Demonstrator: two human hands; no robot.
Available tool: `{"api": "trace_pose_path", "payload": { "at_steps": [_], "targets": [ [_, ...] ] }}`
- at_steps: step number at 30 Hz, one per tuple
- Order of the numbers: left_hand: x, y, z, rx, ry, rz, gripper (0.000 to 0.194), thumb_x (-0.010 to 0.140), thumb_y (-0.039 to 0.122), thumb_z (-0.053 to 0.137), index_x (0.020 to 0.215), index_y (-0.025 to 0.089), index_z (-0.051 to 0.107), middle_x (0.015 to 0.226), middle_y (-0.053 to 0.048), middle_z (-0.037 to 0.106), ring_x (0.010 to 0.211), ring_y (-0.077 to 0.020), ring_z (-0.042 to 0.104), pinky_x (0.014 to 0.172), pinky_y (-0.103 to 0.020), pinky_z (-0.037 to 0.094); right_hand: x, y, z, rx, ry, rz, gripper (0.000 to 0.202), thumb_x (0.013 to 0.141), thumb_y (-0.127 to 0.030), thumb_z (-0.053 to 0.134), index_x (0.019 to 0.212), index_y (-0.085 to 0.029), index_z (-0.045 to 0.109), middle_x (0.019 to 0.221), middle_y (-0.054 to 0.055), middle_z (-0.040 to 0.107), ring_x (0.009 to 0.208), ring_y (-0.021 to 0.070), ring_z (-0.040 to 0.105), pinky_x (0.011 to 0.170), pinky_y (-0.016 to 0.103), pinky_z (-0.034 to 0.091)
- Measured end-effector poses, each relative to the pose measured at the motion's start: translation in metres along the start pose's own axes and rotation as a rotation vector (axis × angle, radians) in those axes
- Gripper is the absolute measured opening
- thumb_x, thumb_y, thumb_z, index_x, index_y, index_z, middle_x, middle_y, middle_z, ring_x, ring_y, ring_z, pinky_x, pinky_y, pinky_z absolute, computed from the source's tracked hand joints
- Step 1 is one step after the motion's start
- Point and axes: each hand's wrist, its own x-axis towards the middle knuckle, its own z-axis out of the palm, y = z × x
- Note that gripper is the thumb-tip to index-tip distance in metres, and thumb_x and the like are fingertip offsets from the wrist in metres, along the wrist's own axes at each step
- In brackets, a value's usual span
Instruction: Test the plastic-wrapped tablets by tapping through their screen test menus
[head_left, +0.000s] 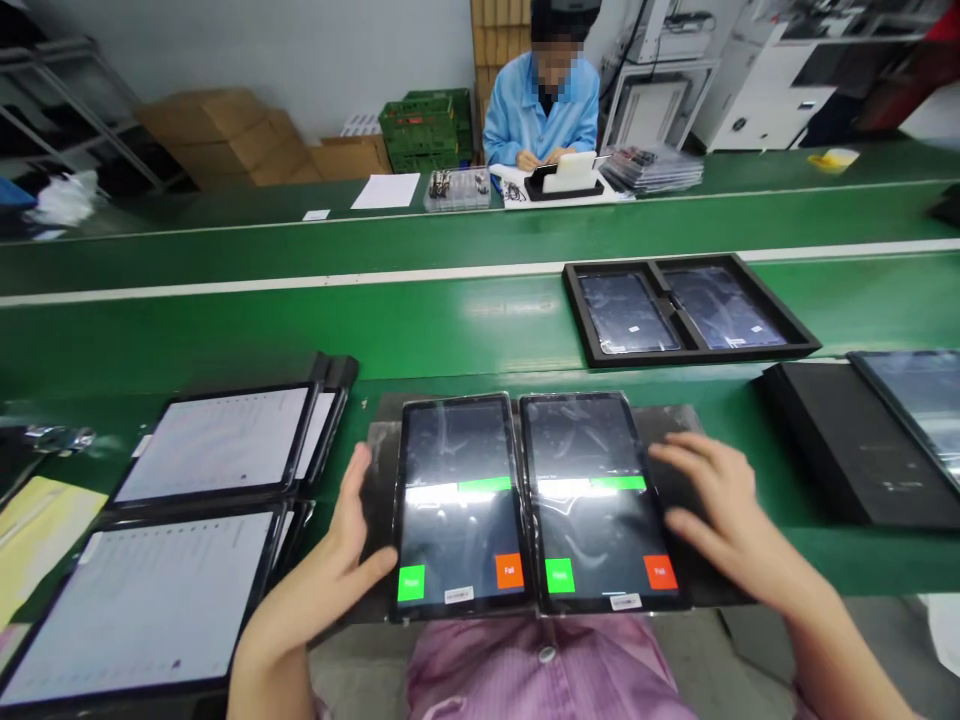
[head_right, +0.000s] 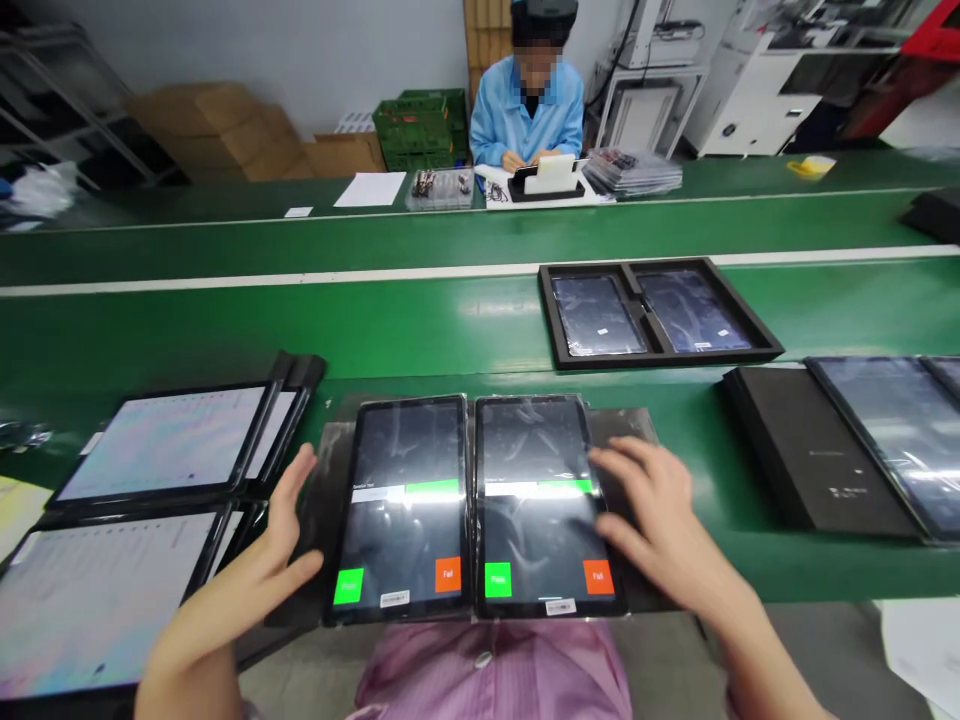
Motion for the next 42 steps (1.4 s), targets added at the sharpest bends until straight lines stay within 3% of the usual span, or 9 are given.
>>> {"api": "trace_pose_path", "payload": {
  "at_steps": [3, 5, 8, 13, 22, 30, 35, 38, 42],
  "targets": [
    [0.053, 0.031, -0.018, 0.114, -0.16, 0.054, 0.074, 0.106, 0.059, 0.04, 0.168, 0.034, 0.008, 0.176, -0.013, 0.001, 0.161, -0.0391, 0.002, 0.125, -0.071, 0.011, 0.025, 0.045, 0.004, 0.06, 0.082, 0.297, 0.058, 0.1, -0.069, 0.041, 0.123, -0.028, 0.074, 0.13, 0.014, 0.059, 0.127, 0.0343, 0.052, 0.113, 0.054, 0.038],
    [0.094, 0.054, -0.022, 0.232, -0.223, 0.094, 0.064, 0.105, 0.057, 0.047, 0.164, 0.035, 0.03, 0.176, -0.014, 0.001, 0.16, -0.0431, 0.002, 0.123, -0.074, 0.005, 0.037, 0.059, 0.016, 0.061, 0.059, 0.338, 0.051, 0.096, -0.068, 0.048, 0.114, -0.031, 0.078, 0.132, 0.012, 0.059, 0.129, 0.0357, 0.049, 0.114, 0.056, 0.036],
    [0.148, 0.083, -0.017, 0.33, -0.249, 0.128, 0.059, 0.104, 0.057, 0.051, 0.159, 0.034, 0.043, 0.174, -0.018, 0.011, 0.158, -0.0474, 0.011, 0.121, -0.077, 0.007, 0.042, 0.061, 0.034, 0.005, 0.044, 0.333, 0.041, 0.09, -0.064, 0.062, 0.113, -0.036, 0.08, 0.141, 0.009, 0.056, 0.131, 0.0386, 0.043, 0.113, 0.06, 0.034],
    [0.18, 0.097, 0.003, 0.38, -0.321, 0.221, 0.055, 0.102, 0.061, 0.052, 0.144, 0.025, 0.06, 0.164, -0.025, 0.037, 0.152, -0.0488, 0.033, 0.118, -0.081, 0.002, 0.035, 0.056, 0.044, -0.037, 0.067, 0.331, 0.04, 0.087, -0.062, 0.067, 0.117, -0.039, 0.078, 0.143, 0.009, 0.051, 0.127, 0.0389, 0.044, 0.109, 0.062, 0.037],
    [0.176, 0.09, -0.003, 0.325, -0.37, 0.261, 0.057, 0.098, 0.066, 0.057, 0.137, 0.025, 0.061, 0.161, -0.027, 0.04, 0.155, -0.0463, 0.028, 0.115, -0.084, 0.004, 0.036, 0.053, 0.042, -0.038, 0.044, 0.34, 0.043, 0.086, -0.062, 0.064, 0.12, -0.037, 0.073, 0.141, 0.009, 0.053, 0.127, 0.0387, 0.045, 0.107, 0.059, 0.038],
    [0.175, 0.099, 0.009, 0.35, -0.291, 0.242, 0.053, 0.106, 0.061, 0.039, 0.135, 0.024, 0.064, 0.161, -0.023, 0.043, 0.152, -0.047, 0.034, 0.115, -0.084, 0.002, 0.033, 0.059, 0.048, 0.067, 0.149, 0.417, 0.079, 0.076, -0.072, 0.065, 0.138, -0.025, 0.049, 0.138, 0.015, 0.056, 0.128, 0.0393, 0.041, 0.108, 0.055, 0.037],
    [0.179, 0.105, -0.007, 0.27, -0.377, 0.177, 0.052, 0.11, 0.054, 0.031, 0.138, 0.022, 0.061, 0.162, -0.021, 0.042, 0.155, -0.041, 0.031, 0.119, -0.08, 0.001, 0.038, 0.058, 0.04, 0.161, 0.141, 0.429, 0.086, 0.071, -0.075, 0.067, 0.136, -0.023, 0.048, 0.136, 0.016, 0.056, 0.132, 0.0405, 0.041, 0.114, 0.06, 0.033],
    [0.141, 0.091, -0.024, 0.092, -0.391, 0.096, 0.059, 0.108, 0.056, 0.031, 0.158, 0.026, 0.04, 0.169, -0.017, 0.029, 0.16, -0.0335, 0.017, 0.123, -0.074, 0.003, 0.02, 0.06, 0.02, 0.337, 0.133, 0.515, 0.084, 0.075, -0.073, 0.068, 0.14, -0.024, 0.047, 0.142, 0.015, 0.053, 0.133, 0.0373, 0.048, 0.114, 0.056, 0.038],
    [0.043, 0.05, -0.025, -0.016, -0.043, -0.135, 0.075, 0.1, 0.073, 0.033, 0.159, 0.028, 0.042, 0.171, -0.008, 0.028, 0.16, -0.0324, 0.021, 0.129, -0.061, 0.007, -0.049, 0.07, -0.009, 0.476, 0.136, 0.763, 0.08, 0.072, -0.072, 0.073, 0.135, -0.027, 0.053, 0.125, 0.011, 0.065, 0.116, 0.0327, 0.063, 0.092, 0.042, 0.058]
  ]
}}
